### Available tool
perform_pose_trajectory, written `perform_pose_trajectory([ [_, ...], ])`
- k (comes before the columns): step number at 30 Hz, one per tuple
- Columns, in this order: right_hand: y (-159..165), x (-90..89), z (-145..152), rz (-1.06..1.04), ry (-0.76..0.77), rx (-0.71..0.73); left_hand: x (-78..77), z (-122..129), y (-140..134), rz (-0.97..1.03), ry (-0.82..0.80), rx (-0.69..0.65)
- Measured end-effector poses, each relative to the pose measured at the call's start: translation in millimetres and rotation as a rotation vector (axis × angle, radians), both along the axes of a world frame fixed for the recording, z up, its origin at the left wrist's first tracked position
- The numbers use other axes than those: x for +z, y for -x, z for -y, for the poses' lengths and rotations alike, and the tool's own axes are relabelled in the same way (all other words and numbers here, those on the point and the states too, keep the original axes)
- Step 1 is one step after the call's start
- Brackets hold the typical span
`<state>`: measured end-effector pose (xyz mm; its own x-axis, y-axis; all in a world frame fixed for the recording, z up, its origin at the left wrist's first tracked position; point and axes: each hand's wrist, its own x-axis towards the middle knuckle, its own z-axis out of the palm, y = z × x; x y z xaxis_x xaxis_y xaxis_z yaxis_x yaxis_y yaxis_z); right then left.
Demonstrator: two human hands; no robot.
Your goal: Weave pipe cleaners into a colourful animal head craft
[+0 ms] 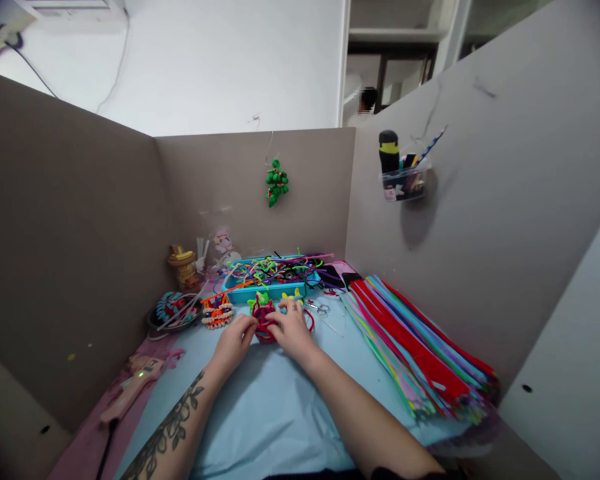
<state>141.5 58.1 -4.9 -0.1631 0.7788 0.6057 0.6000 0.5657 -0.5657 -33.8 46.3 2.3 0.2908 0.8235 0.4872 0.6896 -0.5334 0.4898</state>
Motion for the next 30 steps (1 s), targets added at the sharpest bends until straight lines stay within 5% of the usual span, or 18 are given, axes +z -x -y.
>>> perform_pose_trajectory([
  [30,11,-12.0,-8,-0.177,0.117,0.059,-8.2,-1,-7,0.137,0.01,-0.056],
])
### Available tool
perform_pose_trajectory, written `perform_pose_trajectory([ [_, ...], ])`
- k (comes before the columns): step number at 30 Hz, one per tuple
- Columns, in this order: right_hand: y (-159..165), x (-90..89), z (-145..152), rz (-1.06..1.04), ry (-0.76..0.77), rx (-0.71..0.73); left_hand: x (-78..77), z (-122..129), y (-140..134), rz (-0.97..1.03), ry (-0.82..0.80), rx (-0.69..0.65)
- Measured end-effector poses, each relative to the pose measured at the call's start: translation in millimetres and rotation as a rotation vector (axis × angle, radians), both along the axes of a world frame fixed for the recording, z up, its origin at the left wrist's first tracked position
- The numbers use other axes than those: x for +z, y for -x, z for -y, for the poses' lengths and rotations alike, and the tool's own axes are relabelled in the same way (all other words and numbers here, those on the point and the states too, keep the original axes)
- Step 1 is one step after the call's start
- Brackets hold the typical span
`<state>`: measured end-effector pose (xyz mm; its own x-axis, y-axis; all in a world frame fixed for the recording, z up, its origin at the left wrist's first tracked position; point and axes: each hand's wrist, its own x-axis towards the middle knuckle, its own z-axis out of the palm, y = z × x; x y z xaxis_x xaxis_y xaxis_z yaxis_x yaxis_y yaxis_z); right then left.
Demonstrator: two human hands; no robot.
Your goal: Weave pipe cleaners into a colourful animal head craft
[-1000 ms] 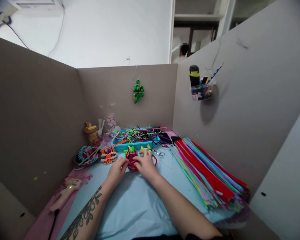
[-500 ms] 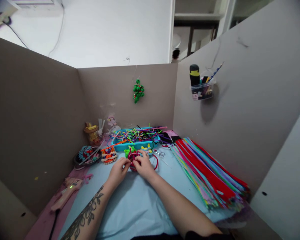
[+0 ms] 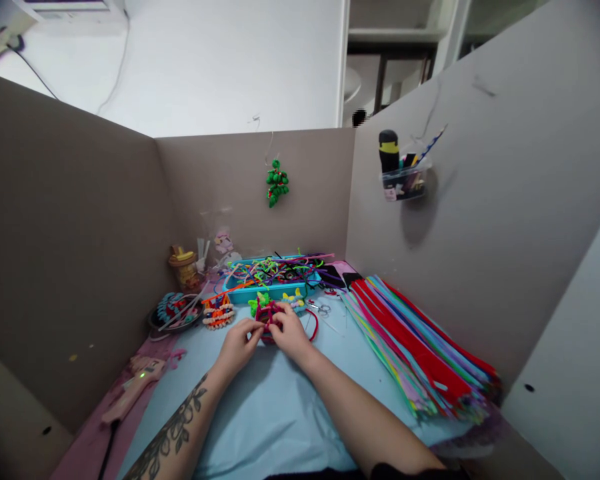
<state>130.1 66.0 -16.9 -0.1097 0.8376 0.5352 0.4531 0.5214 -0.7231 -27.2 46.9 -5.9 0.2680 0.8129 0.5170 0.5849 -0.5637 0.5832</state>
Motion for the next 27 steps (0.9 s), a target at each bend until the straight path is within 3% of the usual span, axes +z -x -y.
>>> perform_pose_trajectory([
  [7,3,2.3,2,-0.013,-0.019,-0.013,1.8,0,-2,0.094,0.101,-0.097],
  [13,4,0.7,0,-0.034,-0.008,-0.002,-2.9,-9,3,0.224,0.085,0.02],
  [27,5,0.7,6,-0.01,-0.083,0.078,-1.4,-9,2,0.137,0.093,0.035],
])
